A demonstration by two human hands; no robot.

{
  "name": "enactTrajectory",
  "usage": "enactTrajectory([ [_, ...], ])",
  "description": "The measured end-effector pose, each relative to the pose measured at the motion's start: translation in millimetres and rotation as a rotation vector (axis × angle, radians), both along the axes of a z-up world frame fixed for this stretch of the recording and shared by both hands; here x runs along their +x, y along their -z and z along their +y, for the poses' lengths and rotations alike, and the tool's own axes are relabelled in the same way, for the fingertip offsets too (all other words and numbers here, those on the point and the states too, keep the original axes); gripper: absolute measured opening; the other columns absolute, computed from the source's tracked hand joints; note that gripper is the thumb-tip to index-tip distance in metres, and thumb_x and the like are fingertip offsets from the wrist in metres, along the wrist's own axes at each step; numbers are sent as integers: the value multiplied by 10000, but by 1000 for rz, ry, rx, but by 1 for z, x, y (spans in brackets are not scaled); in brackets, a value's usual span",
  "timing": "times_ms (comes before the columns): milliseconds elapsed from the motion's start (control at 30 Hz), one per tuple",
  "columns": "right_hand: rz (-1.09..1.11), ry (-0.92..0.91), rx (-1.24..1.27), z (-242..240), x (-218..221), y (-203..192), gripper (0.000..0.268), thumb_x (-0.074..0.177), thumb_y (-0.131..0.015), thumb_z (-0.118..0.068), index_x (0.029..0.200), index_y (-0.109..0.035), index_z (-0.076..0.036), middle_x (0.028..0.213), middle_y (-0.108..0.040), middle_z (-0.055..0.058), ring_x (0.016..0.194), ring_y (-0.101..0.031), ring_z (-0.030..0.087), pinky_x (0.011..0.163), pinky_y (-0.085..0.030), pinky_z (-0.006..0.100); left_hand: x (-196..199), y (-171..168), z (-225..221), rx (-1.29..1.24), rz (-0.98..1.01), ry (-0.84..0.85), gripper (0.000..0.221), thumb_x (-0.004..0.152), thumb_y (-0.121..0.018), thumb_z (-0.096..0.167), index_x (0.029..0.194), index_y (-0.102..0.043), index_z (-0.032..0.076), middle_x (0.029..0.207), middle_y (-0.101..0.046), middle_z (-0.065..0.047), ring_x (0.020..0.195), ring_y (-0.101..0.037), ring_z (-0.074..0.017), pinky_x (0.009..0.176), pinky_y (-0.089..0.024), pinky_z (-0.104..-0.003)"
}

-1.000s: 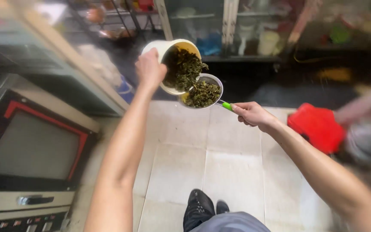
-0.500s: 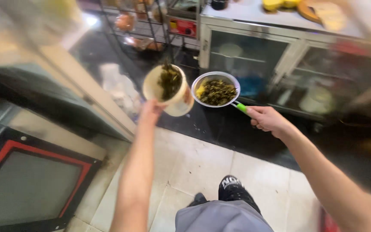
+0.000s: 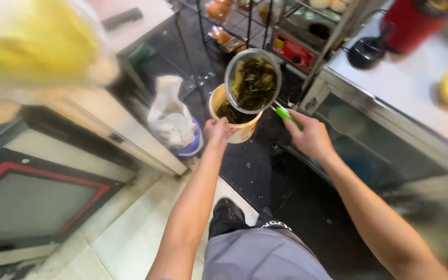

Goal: The recorder manages food items in a display case, washes a bucket and strainer, puts pineapples into a container, and scoops liquid into buckets.

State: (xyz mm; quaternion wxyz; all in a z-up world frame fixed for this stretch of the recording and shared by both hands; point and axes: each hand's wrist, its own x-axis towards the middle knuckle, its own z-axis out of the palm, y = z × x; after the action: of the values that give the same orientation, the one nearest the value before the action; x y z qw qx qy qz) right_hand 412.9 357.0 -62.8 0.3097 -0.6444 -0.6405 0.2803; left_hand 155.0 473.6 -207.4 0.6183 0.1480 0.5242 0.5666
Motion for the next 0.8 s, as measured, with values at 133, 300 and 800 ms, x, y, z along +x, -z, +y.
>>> enactTrajectory([
  [133, -403, -6, 496, 74, -33, 27, 308, 1031, -648, -360, 1332, -690, -309, 851, -679, 74, 716, -652, 312, 571, -516, 455, 3, -30, 66, -80, 18, -93, 316, 905, -619, -21, 1184, -481, -74, 1145, -635, -259, 896, -768, -388, 673, -668, -412],
  [300, -578, -56, 506, 160, -51, 47, 416, 1016, -636, -221, 1407, -635, -361, 843, -610, 61, 725, -643, 284, 515, -480, 447, -27, 4, 166, -46, -1, -164, 328, 892, -642, -39, 1173, -475, -53, 1144, -621, -239, 876, -727, -378, 587, -702, -465],
  [800, -408, -174, 580, 373, -104, 13, 386, 1008, -716, -165, 1364, -697, -314, 862, -640, 27, 710, -640, 239, 552, -489, 399, -111, -10, 349, 37, -31, -249, 240, 877, -638, -52, 1052, -480, -8, 1055, -647, -215, 807, -737, -370, 566, -697, -468],
])
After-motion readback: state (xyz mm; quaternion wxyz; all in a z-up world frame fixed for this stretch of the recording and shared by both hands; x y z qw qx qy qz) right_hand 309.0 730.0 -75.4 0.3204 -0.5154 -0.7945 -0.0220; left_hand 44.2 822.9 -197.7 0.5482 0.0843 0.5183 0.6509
